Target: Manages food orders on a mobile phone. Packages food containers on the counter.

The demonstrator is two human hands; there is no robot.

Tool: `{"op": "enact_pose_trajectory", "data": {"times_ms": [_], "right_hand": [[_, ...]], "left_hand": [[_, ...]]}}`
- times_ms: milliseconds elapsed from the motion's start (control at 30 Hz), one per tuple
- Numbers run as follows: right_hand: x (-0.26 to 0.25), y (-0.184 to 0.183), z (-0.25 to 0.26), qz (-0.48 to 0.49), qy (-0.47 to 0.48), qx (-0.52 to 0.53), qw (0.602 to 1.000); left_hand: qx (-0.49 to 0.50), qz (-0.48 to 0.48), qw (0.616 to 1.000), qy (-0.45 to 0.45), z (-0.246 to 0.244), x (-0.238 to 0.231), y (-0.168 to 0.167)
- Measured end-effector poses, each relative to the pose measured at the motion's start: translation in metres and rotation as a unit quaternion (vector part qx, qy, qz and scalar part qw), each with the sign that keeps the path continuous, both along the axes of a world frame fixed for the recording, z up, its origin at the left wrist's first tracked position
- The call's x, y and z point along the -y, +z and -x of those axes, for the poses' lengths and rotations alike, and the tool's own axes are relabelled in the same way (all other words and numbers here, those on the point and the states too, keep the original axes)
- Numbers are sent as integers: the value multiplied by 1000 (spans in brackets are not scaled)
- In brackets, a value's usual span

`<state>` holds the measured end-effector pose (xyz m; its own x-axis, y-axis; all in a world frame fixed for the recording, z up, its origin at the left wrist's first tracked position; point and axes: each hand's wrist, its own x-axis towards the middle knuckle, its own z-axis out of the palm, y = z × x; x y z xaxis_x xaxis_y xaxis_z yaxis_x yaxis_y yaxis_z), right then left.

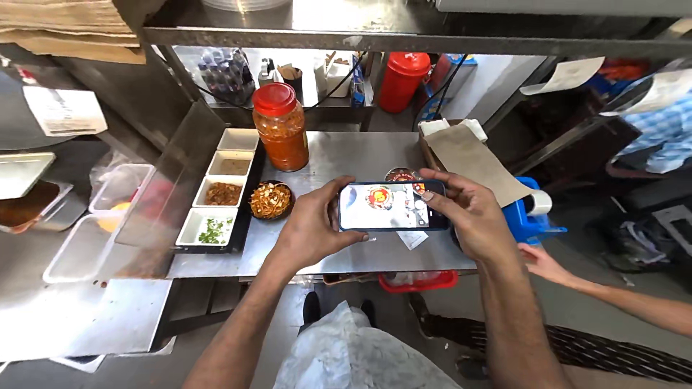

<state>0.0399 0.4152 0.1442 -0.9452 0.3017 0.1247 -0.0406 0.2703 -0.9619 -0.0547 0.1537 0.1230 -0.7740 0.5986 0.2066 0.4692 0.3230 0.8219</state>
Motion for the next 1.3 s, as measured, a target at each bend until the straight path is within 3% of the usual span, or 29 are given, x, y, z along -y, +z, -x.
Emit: {"op": "enact_pose_trajectory", "data": {"times_ms": [1300], "right_hand": [[6, -4, -1, 3, -47, -9, 999]], "left_hand": [[28, -3, 999, -19, 12, -4, -4]]}}
